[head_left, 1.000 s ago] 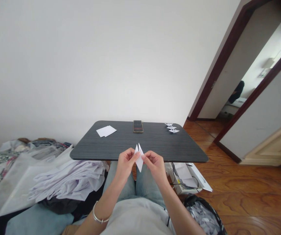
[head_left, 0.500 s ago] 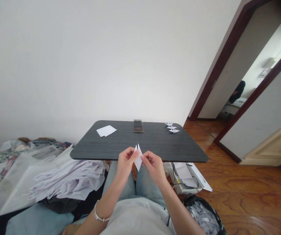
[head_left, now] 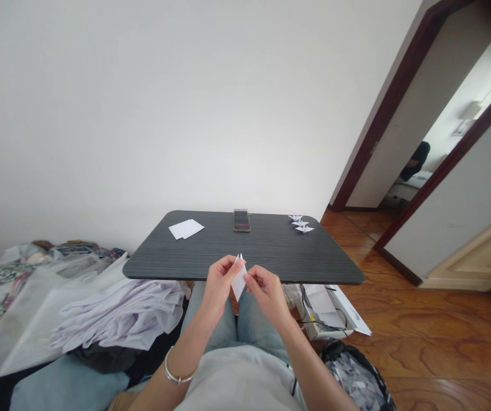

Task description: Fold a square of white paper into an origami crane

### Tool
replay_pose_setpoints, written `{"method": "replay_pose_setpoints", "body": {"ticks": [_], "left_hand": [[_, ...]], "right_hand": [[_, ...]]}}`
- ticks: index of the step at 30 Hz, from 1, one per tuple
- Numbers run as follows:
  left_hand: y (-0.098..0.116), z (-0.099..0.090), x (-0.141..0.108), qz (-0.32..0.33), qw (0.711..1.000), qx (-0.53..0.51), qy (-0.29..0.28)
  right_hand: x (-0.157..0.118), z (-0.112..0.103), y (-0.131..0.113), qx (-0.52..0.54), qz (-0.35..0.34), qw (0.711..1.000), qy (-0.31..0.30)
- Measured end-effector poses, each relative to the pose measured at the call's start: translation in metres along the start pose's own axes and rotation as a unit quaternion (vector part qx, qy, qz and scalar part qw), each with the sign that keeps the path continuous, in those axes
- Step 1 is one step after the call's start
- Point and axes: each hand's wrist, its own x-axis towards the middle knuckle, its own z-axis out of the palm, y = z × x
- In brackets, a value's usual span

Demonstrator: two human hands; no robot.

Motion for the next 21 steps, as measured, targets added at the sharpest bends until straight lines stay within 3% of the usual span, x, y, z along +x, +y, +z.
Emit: {"method": "replay_pose_setpoints", "body": {"ticks": [21], "left_hand": [[-0.0065, -0.0002, 0.007, 0.069, 0.993, 0.002, 0.092]], "right_hand": [[0.0022, 0.0073, 0.0074, 0.054, 0.026, 0.998, 0.002]]}}
